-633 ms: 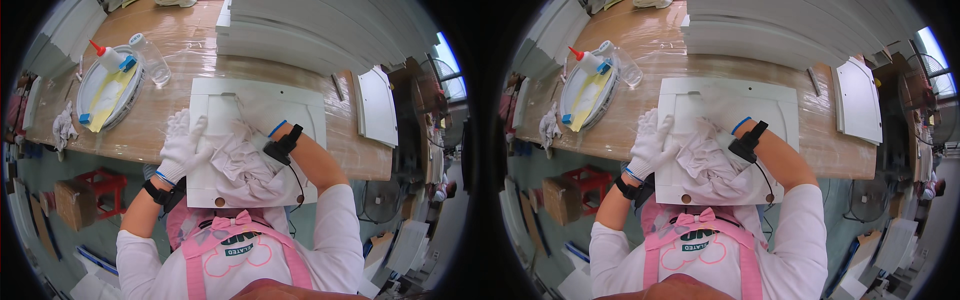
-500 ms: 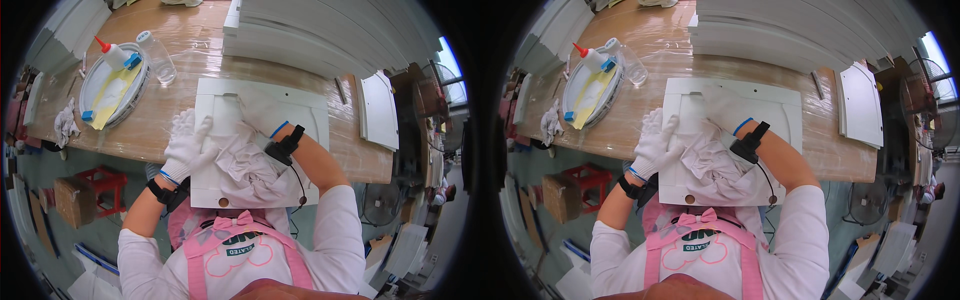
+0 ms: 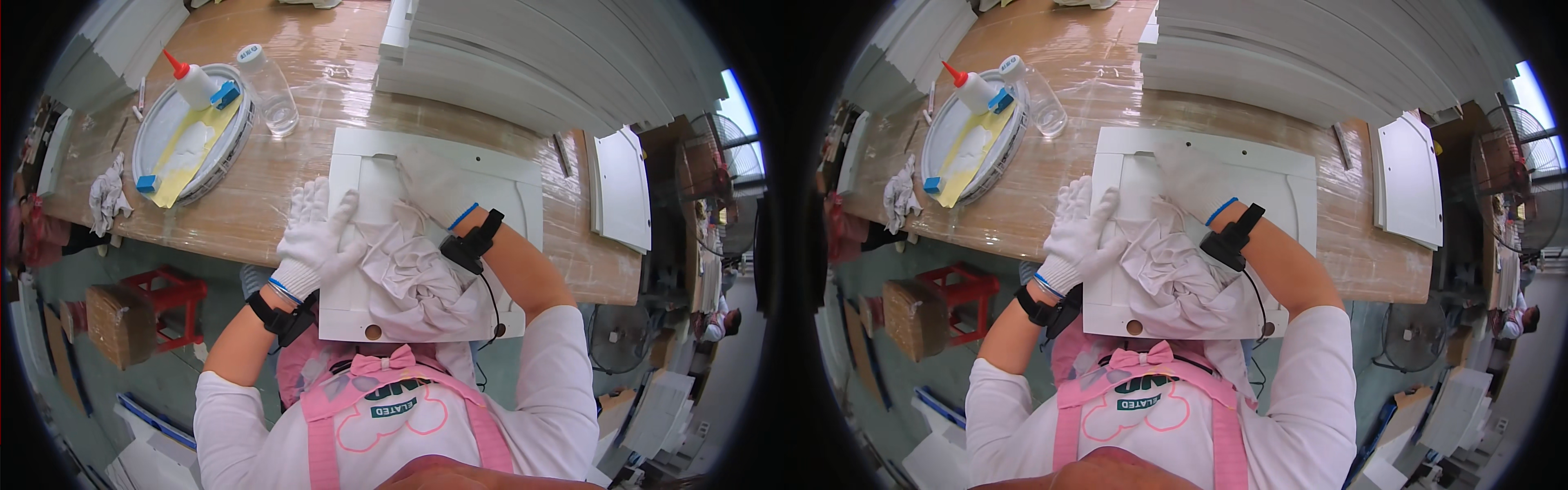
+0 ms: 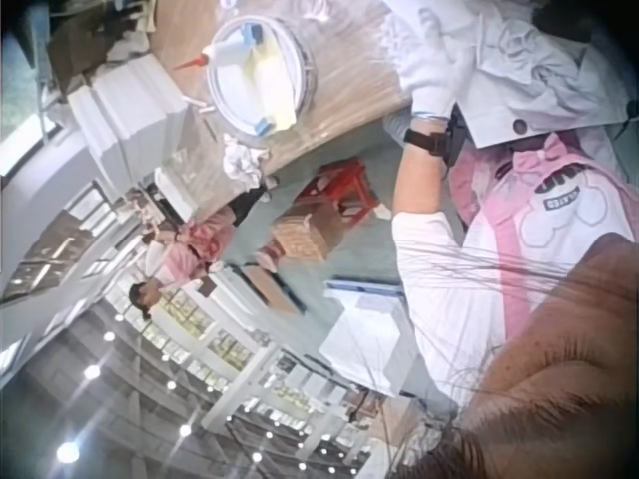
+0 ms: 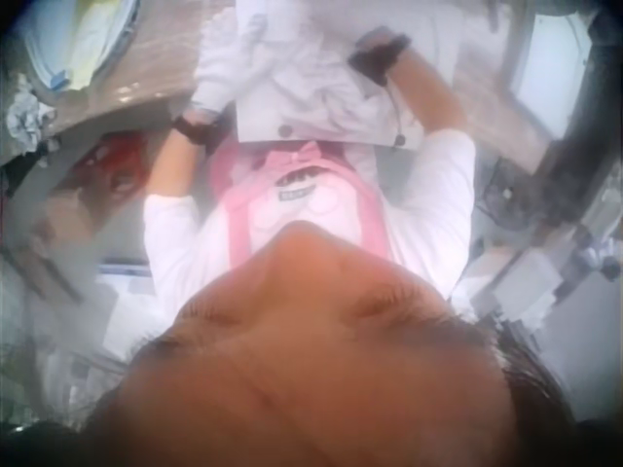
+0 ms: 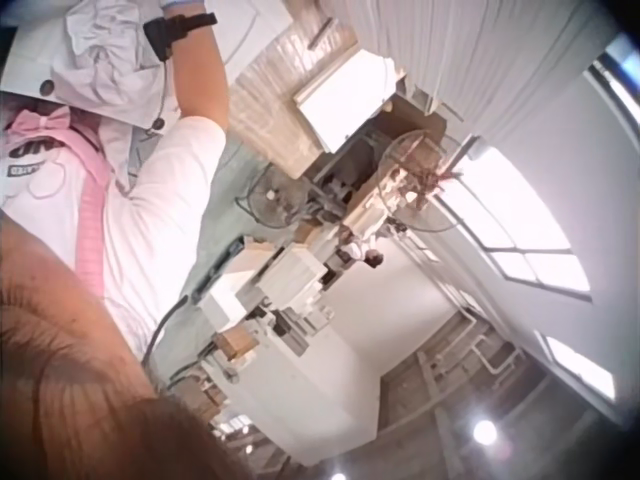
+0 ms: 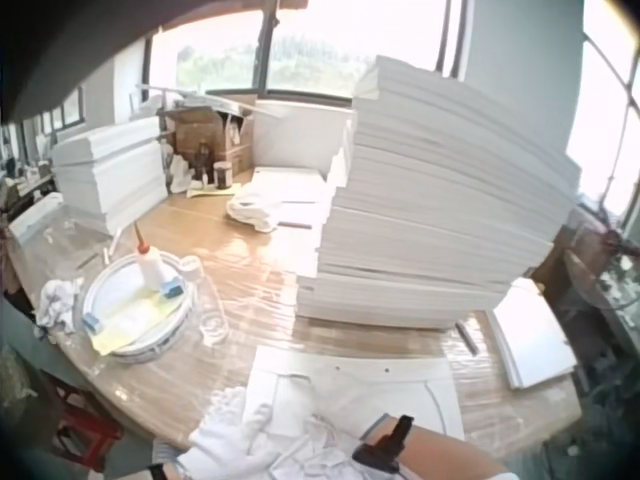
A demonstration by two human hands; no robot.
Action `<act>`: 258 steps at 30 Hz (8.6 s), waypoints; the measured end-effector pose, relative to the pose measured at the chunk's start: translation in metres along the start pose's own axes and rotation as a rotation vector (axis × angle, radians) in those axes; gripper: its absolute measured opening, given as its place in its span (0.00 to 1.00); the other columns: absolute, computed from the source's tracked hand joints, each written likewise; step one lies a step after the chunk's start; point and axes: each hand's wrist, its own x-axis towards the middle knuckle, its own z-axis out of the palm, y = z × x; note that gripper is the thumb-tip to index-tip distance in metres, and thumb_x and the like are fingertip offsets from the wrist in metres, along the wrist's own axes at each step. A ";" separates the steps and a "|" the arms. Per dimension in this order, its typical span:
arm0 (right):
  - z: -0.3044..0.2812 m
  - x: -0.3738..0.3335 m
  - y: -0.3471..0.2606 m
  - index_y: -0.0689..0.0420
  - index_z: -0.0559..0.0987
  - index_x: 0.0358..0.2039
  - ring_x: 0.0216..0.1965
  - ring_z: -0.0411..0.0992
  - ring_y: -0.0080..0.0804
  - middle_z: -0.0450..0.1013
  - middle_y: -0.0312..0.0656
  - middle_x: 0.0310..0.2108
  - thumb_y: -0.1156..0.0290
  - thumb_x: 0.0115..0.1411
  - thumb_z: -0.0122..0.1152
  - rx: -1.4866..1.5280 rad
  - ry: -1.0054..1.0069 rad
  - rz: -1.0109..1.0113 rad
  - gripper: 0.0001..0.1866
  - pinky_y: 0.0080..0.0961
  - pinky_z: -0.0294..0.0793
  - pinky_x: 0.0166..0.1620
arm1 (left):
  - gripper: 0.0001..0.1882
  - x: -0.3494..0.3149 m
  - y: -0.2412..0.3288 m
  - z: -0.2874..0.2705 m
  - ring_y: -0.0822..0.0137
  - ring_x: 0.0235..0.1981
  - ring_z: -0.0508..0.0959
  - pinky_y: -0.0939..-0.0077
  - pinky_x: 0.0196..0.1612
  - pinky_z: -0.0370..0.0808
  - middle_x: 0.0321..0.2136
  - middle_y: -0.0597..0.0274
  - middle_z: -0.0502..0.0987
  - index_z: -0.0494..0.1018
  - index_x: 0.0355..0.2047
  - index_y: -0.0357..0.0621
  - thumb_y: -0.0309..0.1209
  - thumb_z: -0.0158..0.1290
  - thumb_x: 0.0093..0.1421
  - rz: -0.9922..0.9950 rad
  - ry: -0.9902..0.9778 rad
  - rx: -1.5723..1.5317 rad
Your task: Applying filler material to a cabinet door and wiping it clean with a cloth.
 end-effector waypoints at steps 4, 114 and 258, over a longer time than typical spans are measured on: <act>-0.002 0.002 -0.005 0.59 0.76 0.36 0.35 0.74 0.58 0.75 0.56 0.34 0.64 0.65 0.52 0.024 -0.016 0.046 0.11 0.49 0.73 0.39 | 0.40 0.000 -0.001 0.001 0.35 0.72 0.49 0.49 0.74 0.40 0.69 0.28 0.51 0.63 0.68 0.56 0.52 0.52 0.56 0.006 -0.004 0.013; -0.083 -0.167 0.030 0.64 0.77 0.38 0.24 0.67 0.18 0.72 0.33 0.23 0.69 0.67 0.55 0.696 0.227 0.712 0.09 0.21 0.66 0.27 | 0.14 -0.023 -0.002 0.006 0.44 0.55 0.75 0.53 0.63 0.68 0.47 0.43 0.79 0.79 0.43 0.39 0.30 0.57 0.58 0.059 0.415 -0.300; -0.089 -0.268 0.067 0.57 0.78 0.50 0.39 0.74 0.51 0.74 0.49 0.38 0.78 0.60 0.55 -0.065 0.232 0.272 0.17 0.43 0.73 0.42 | 0.26 -0.141 0.021 0.020 0.66 0.25 0.82 0.73 0.23 0.83 0.32 0.57 0.78 0.71 0.48 0.38 0.52 0.48 0.69 -0.771 -0.234 -1.389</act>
